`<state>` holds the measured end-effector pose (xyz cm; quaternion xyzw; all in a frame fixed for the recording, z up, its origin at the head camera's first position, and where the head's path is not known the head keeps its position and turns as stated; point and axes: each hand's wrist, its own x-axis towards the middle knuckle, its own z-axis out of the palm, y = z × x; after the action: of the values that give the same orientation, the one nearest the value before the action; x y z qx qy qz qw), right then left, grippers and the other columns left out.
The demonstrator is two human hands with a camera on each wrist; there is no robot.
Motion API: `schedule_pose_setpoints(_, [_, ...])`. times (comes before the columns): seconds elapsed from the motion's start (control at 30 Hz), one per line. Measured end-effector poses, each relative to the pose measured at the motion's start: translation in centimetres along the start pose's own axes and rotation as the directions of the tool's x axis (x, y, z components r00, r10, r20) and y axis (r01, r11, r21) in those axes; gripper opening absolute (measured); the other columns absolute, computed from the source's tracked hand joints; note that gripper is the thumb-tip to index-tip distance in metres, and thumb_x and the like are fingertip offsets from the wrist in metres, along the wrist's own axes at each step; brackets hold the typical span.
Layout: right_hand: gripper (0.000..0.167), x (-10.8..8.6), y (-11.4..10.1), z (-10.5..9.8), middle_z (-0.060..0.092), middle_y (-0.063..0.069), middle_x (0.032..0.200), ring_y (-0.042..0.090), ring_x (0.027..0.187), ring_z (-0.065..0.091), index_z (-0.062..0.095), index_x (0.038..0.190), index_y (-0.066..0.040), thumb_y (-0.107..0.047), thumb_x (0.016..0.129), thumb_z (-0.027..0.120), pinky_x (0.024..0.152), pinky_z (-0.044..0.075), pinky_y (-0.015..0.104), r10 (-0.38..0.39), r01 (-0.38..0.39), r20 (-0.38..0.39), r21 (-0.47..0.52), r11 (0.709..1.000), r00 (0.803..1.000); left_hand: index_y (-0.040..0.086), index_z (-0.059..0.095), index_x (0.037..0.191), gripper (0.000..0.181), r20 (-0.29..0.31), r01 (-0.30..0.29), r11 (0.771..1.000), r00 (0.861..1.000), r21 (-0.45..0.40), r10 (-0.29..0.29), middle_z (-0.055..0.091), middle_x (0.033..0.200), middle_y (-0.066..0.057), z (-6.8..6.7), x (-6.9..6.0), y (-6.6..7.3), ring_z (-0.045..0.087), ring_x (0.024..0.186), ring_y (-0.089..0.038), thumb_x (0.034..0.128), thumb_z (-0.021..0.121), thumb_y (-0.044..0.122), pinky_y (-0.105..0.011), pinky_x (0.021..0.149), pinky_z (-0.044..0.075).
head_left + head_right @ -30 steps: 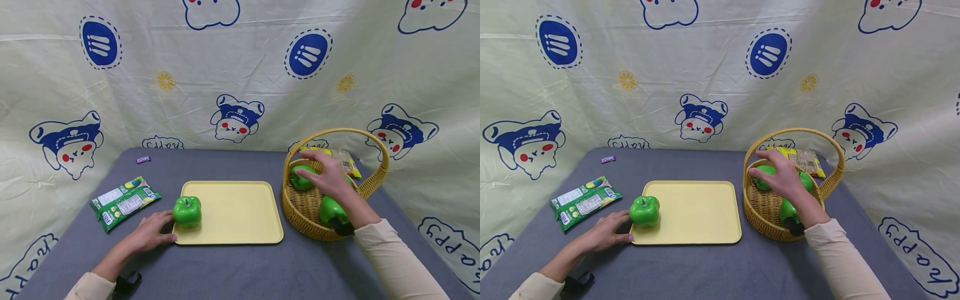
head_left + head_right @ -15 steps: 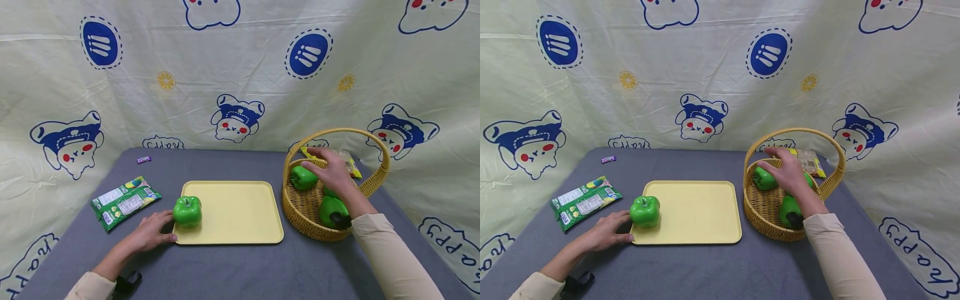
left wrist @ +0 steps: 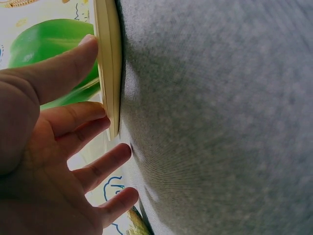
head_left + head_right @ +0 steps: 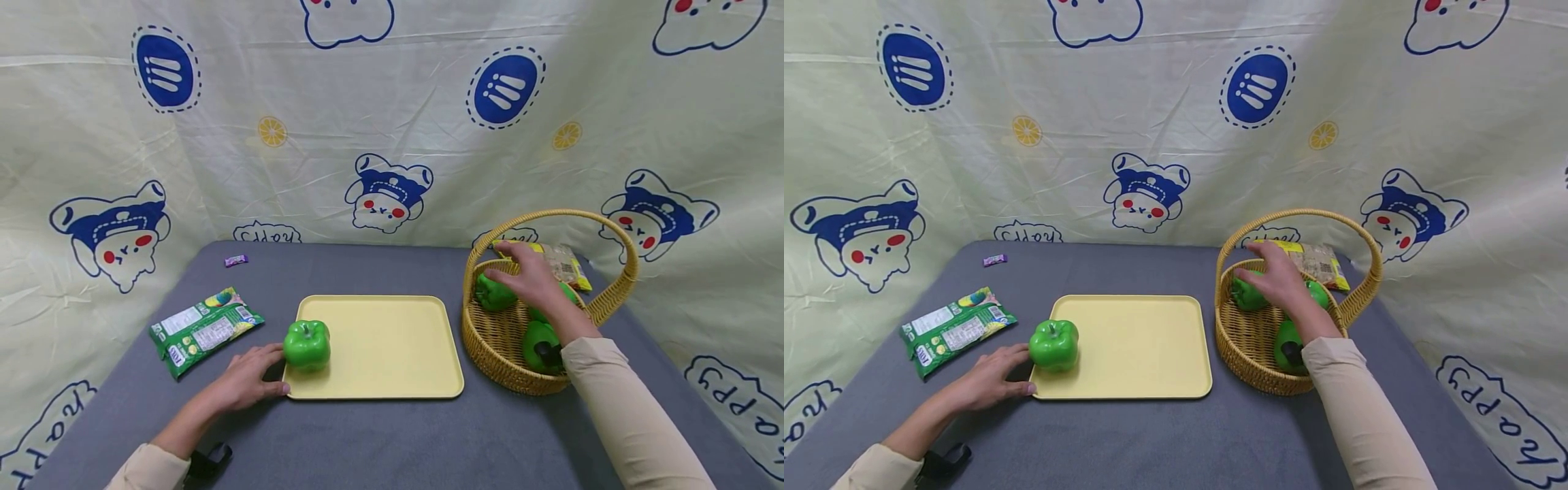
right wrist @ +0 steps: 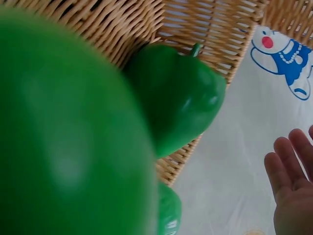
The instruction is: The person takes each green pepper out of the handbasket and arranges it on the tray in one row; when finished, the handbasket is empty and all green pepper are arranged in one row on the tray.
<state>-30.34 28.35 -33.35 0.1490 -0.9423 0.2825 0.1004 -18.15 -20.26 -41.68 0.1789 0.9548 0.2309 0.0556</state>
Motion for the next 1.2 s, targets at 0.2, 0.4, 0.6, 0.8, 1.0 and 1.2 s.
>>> schedule_pose_setpoints(0.2, [0.075, 0.7, 0.9, 0.3, 0.03, 0.026, 0.149, 0.046, 0.137, 0.026, 0.034, 0.143, -0.001, -0.041, 0.087, 0.065, 0.104, 0.028, 0.061, 0.054, -0.047, 0.141, -0.05, 0.998, 0.989, 0.003, 0.053, 0.131, 0.065, 0.002, 0.008, 1.0, 1.0, -0.002, -0.008, 0.049, 0.138, -0.02, 0.0, 0.0, 0.1, 0.045, 0.124, -0.039, 0.0792, 0.073, 0.036, -0.051, 0.087, 0.034])
schedule_pose_setpoints(0.4, [0.074, 1.0, 2.1, 1.0, 0.024, 0.028, 0.152, 0.048, 0.139, 0.021, 0.032, 0.144, -0.002, -0.034, 0.087, 0.066, 0.104, 0.027, 0.063, 0.068, -0.05, 0.192, -0.097, 0.994, 0.979, 0.002, 0.052, 0.132, 0.064, 0.003, 0.014, 1.0, 1.0, -0.002, -0.014, 0.049, 0.139, -0.02, -0.1, 0.2, 0.1, 0.045, 0.124, -0.039, 0.0796, 0.073, 0.034, -0.051, 0.088, 0.034])
schedule_pose_setpoints(0.6, [0.075, 1.1, 2.8, 1.5, 0.033, 0.029, 0.146, 0.048, 0.132, 0.033, 0.031, 0.143, 0.003, -0.028, 0.086, 0.069, 0.101, 0.033, 0.06, 0.051, -0.024, 0.223, -0.124, 0.992, 0.974, 0.002, 0.052, 0.132, 0.064, 0.011, 0.023, 1.0, 1.0, 0.001, -0.023, 0.048, 0.139, -0.02, -0.2, 0.2, 0.2, 0.045, 0.125, -0.04, 0.0796, 0.073, 0.034, -0.053, 0.088, 0.034])
schedule_pose_setpoints(0.8, [0.077, 1.1, 3.5, 1.8, 0.036, 0.028, 0.145, 0.048, 0.132, 0.034, 0.031, 0.143, 0.003, -0.025, 0.084, 0.071, 0.102, 0.032, 0.059, 0.04, -0.002, 0.234, -0.16, 0.987, 0.971, 0.002, 0.053, 0.131, 0.064, 0.017, 0.024, 1.0, 1.0, -0.001, -0.023, 0.049, 0.139, -0.02, -0.2, 0.2, 0.2, 0.045, 0.124, -0.039, 0.0796, 0.073, 0.034, -0.052, 0.088, 0.034])
schedule_pose_setpoints(1.0, [0.077, 1.1, 3.9, 2.0, 0.039, 0.028, 0.143, 0.048, 0.129, 0.037, 0.033, 0.142, 0.004, -0.024, 0.082, 0.073, 0.102, 0.033, 0.059, 0.012, 0.031, 0.245, -0.175, 0.984, 0.97, 0.002, 0.053, 0.131, 0.063, 0.019, 0.032, 0.999, 0.999, -0.007, -0.032, 0.048, 0.139, -0.019, -0.2, 0.3, 0.3, 0.044, 0.125, -0.039, 0.0797, 0.073, 0.033, -0.053, 0.089, 0.034])
schedule_pose_setpoints(1.2, [0.078, 1.1, 4.0, 2.2, 0.042, 0.029, 0.139, 0.047, 0.126, 0.04, 0.035, 0.14, 0.005, -0.024, 0.08, 0.074, 0.1, 0.034, 0.058, 0.004, 0.046, 0.255, -0.189, 0.981, 0.967, 0.002, 0.053, 0.131, 0.064, 0.014, 0.018, 1.0, 1.0, -0.002, -0.018, 0.049, 0.138, -0.019, -0.1, 0.3, 0.2, 0.045, 0.123, -0.039, 0.0795, 0.073, 0.034, -0.052, 0.088, 0.034])
